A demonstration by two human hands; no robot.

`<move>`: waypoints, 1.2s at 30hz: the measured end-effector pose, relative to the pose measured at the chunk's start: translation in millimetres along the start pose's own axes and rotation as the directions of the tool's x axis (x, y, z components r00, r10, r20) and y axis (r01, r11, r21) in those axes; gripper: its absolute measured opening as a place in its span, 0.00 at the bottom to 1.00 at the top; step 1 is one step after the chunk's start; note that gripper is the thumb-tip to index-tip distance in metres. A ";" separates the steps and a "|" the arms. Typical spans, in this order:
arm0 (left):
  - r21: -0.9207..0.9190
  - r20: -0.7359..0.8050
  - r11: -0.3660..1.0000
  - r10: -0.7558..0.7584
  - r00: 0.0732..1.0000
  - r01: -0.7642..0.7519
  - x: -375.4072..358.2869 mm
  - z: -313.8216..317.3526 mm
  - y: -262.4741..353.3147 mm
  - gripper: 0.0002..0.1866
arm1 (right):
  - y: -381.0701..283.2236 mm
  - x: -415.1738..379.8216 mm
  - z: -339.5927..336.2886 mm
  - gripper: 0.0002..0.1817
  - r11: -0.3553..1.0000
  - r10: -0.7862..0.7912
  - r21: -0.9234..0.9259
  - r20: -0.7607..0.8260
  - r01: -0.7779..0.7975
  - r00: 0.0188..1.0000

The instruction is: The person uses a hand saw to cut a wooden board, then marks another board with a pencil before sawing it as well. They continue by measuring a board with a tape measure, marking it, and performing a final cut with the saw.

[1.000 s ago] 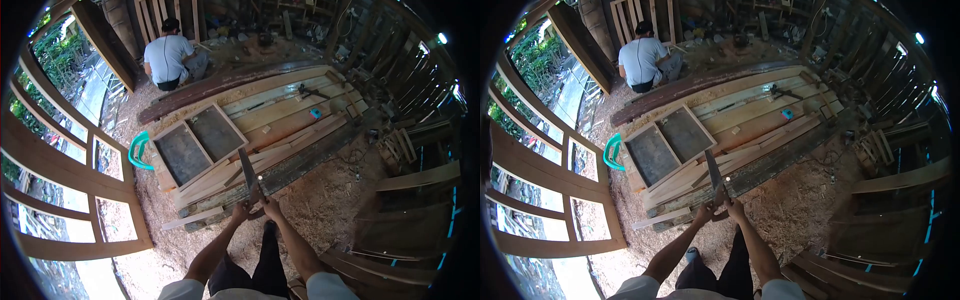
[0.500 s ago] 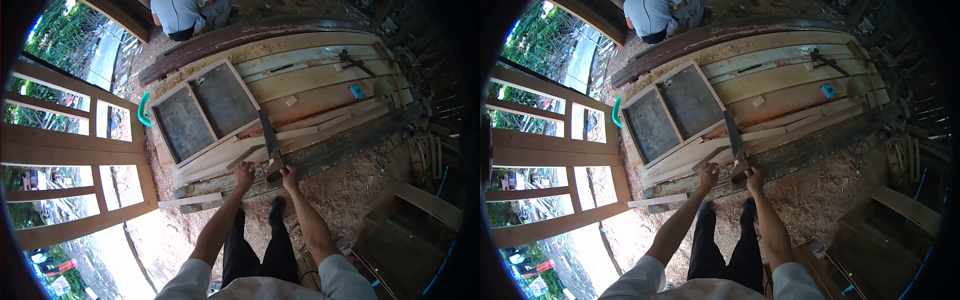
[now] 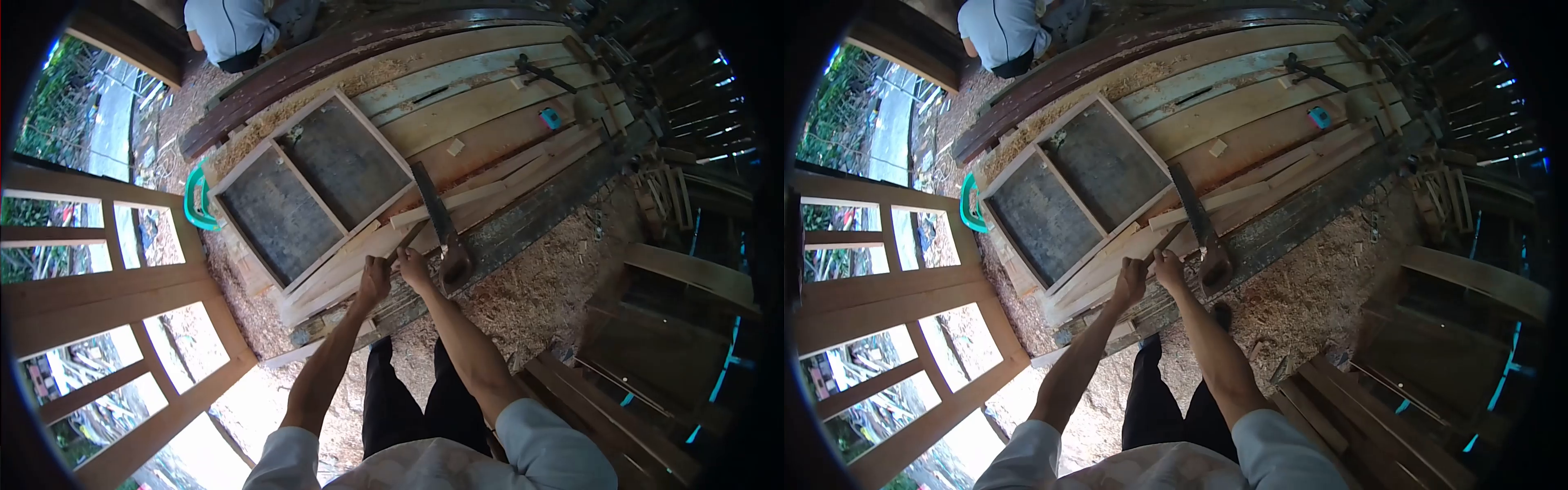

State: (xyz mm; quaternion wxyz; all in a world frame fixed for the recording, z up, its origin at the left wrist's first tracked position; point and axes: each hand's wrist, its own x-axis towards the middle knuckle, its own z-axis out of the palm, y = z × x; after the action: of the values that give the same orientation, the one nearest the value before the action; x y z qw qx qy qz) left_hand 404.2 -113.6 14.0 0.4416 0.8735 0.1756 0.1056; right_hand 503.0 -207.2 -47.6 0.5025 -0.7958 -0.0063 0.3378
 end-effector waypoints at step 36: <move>-0.503 0.637 0.659 -0.155 0.755 0.560 138.1 289.8 461.4 0.18 | -43.9 -184.0 -614.1 0.20 0.804 -0.494 -0.492 -0.241 0.334 0.835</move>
State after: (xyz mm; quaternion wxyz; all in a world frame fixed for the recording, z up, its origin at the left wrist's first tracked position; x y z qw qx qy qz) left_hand 727.6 -524.1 220.8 0.7663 0.5918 0.1696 -0.1839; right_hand 709.5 -738.4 249.2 0.3689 -0.9128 -0.1658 0.0570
